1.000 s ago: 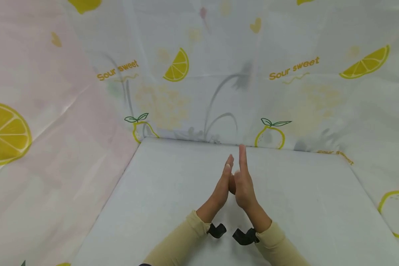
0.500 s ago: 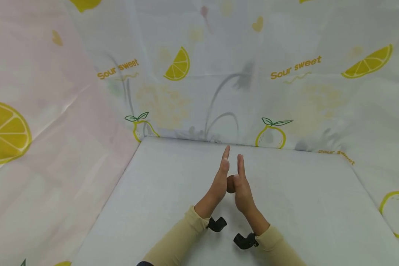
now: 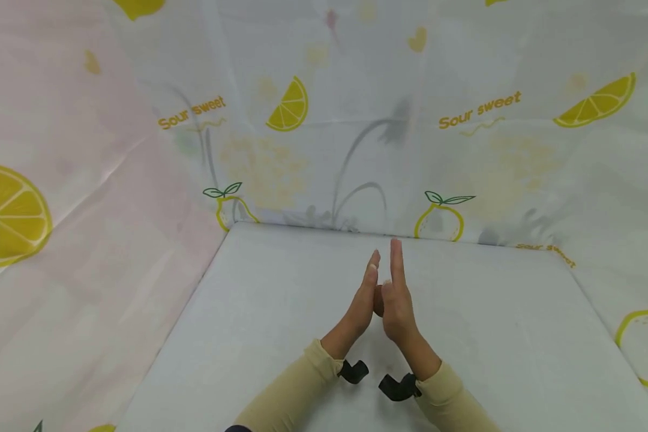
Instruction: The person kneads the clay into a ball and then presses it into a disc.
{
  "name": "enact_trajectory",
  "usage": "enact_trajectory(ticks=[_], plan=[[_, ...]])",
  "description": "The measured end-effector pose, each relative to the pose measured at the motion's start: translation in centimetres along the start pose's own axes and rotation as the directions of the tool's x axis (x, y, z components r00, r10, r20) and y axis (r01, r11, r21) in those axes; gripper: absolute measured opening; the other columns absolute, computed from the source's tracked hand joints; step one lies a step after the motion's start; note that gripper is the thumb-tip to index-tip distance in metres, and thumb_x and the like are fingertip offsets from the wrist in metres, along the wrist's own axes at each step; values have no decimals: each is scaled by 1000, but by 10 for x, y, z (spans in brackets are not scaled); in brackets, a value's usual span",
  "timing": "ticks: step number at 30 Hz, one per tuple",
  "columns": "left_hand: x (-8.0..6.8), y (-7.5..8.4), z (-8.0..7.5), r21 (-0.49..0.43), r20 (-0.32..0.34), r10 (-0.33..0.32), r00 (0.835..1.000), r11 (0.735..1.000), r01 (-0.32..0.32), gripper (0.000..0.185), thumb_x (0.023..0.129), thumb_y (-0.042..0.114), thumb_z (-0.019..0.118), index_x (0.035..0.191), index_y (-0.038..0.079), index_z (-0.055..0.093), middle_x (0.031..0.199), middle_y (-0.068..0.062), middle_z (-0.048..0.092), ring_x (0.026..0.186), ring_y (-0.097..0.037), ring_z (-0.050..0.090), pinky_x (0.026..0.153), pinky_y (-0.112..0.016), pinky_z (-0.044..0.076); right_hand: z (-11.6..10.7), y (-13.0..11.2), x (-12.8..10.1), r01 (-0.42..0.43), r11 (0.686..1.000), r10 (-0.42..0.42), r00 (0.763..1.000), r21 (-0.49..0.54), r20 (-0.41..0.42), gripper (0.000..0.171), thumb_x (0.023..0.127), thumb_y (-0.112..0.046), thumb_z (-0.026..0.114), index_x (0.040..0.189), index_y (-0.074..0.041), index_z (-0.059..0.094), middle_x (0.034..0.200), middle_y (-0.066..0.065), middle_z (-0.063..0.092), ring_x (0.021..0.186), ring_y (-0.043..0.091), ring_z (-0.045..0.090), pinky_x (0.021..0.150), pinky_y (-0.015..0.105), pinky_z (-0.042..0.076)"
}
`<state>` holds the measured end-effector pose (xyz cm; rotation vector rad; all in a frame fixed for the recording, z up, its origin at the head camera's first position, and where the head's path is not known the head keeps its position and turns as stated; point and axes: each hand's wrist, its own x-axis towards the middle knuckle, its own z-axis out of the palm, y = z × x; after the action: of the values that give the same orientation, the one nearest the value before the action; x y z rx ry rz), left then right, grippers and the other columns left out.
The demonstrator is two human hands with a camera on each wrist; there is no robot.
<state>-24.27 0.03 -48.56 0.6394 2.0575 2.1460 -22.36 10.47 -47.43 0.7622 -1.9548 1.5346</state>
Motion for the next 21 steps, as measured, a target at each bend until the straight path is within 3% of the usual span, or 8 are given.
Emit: enact_trajectory(ticks=[5, 10, 16, 21], plan=[[-6, -1, 6, -18, -3, 21, 1000, 1000, -21, 72, 108, 58, 12, 165, 15, 3, 171, -2, 5, 155, -15, 4, 124, -49, 6, -6, 12, 5, -205, 962, 206, 978, 182, 11, 59, 112, -27, 22, 165, -13, 0, 171, 9, 1, 156, 18, -1, 121, 23, 7], [-6, -1, 9, -15, -61, 41, 997, 999, -42, 72, 109, 56, 11, 165, 12, 4, 171, -4, 6, 155, -17, 4, 124, -49, 6, -4, 21, 1, -327, 917, 331, 943, 230, 23, 57, 113, -27, 21, 164, -11, 0, 171, 2, 3, 156, 17, 1, 120, 18, 8], [-2, -3, 10, -4, -100, 63, 993, 998, -63, 72, 109, 54, 12, 164, 9, 5, 170, -5, 7, 155, -16, 4, 124, -47, 5, 2, 24, -6, -388, 889, 397, 918, 242, 11, 57, 114, -28, 25, 164, -13, 2, 169, -1, 9, 155, 15, 7, 117, 14, 14], [0, -5, 9, -18, -110, 58, 992, 998, -60, 68, 111, 48, 12, 164, 7, 7, 170, -5, 10, 155, -18, 6, 124, -47, 7, 2, 24, -6, -370, 899, 384, 923, 233, -17, 59, 113, -19, 34, 164, -13, 6, 169, 0, 12, 155, 16, 11, 117, 15, 16]])
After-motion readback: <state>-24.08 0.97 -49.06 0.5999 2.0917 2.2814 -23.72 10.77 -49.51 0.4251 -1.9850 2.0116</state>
